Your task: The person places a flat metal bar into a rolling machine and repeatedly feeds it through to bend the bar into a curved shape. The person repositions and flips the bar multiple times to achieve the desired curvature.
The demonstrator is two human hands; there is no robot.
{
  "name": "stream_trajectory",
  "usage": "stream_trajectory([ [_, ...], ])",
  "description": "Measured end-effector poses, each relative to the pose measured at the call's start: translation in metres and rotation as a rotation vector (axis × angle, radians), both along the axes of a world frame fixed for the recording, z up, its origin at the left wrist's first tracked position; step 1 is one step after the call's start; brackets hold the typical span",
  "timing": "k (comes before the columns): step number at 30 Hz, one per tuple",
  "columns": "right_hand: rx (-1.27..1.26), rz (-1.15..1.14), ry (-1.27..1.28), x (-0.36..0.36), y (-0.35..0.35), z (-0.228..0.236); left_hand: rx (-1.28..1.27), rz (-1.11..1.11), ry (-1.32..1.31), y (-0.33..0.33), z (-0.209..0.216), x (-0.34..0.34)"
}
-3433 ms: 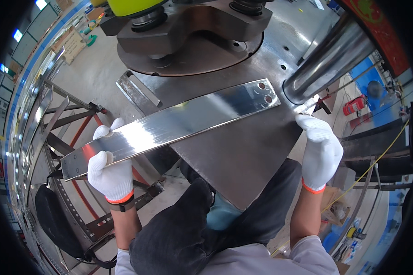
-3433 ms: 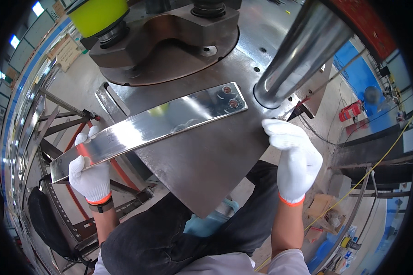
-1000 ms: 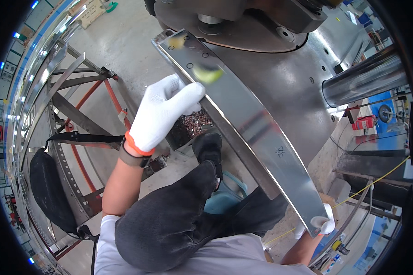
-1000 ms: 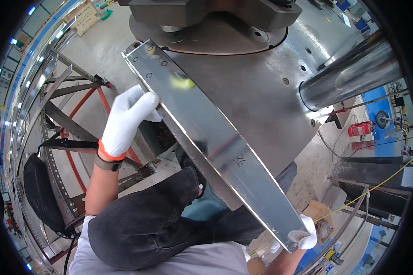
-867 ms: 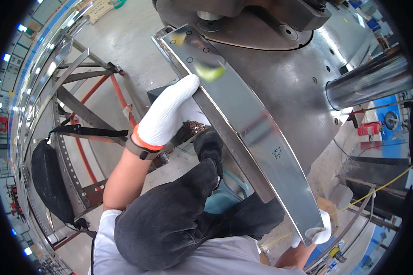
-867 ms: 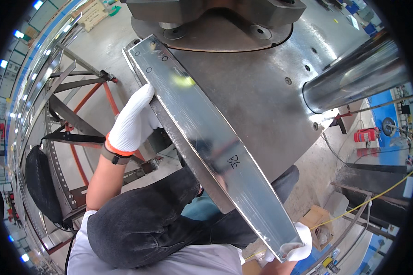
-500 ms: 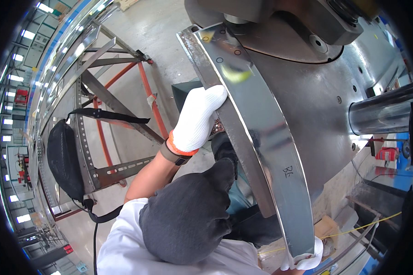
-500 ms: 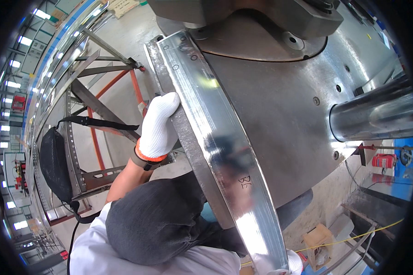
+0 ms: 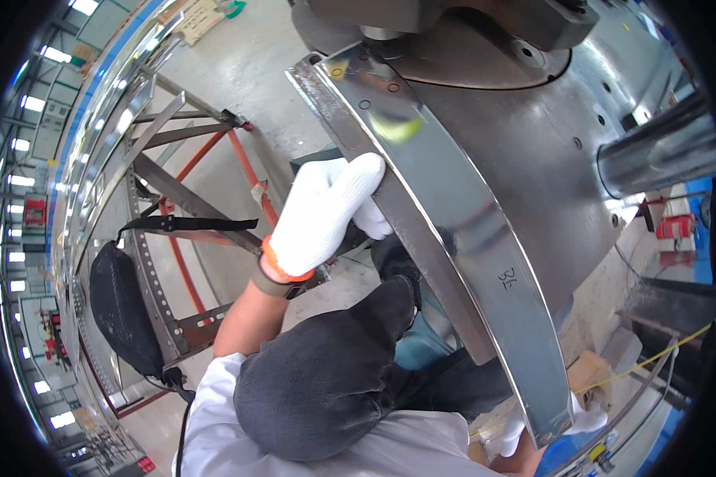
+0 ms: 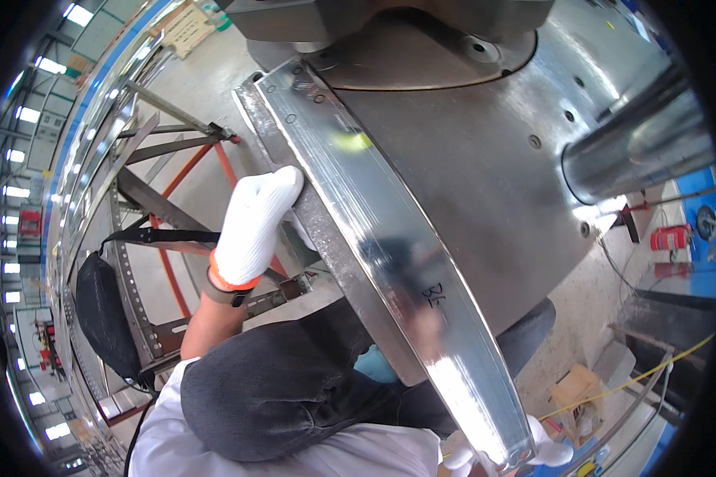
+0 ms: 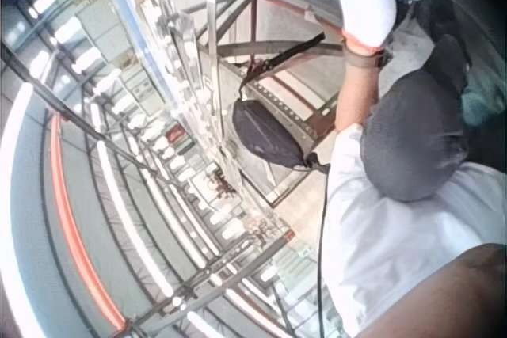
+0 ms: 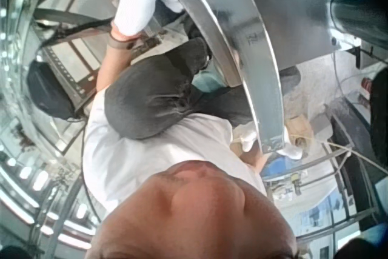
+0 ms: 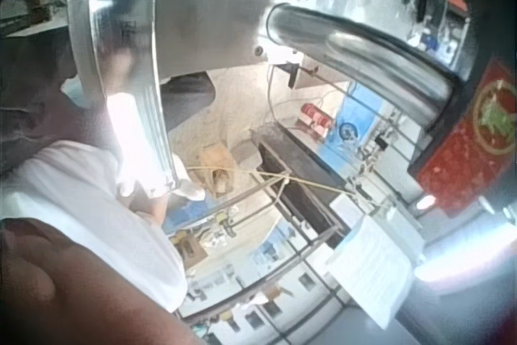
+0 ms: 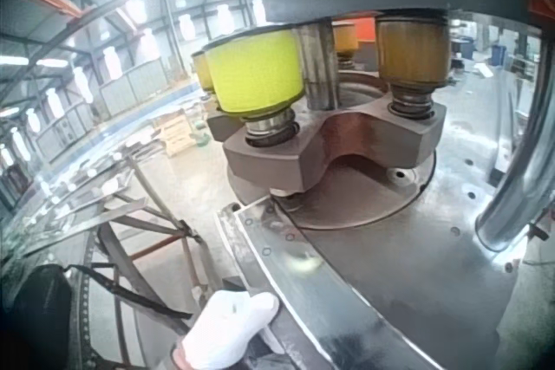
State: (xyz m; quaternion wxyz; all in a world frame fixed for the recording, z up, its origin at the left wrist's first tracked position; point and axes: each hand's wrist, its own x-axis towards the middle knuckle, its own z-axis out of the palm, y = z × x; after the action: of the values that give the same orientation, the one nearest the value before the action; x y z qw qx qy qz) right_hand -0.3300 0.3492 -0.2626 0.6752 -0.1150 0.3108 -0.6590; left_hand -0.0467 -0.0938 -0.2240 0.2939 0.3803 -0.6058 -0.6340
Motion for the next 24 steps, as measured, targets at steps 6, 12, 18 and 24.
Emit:
stream_trajectory([
  [6,-0.172,0.074,-0.223,0.014,-0.017,0.015,-0.977,0.086,-0.375,0.007,0.027,0.014],
  [12,-0.197,0.026,-0.443,0.033,-0.031,0.034,-1.441,0.091,-0.359,0.013,0.044,-0.012],
  [18,-0.196,-0.005,-0.299,0.014,-0.043,0.037,-1.247,-0.221,-0.250,0.012,0.037,-0.041],
  [24,-0.233,-0.200,-0.067,-0.007,-0.052,0.026,-1.405,-0.296,-0.495,0.012,0.054,-0.047],
])
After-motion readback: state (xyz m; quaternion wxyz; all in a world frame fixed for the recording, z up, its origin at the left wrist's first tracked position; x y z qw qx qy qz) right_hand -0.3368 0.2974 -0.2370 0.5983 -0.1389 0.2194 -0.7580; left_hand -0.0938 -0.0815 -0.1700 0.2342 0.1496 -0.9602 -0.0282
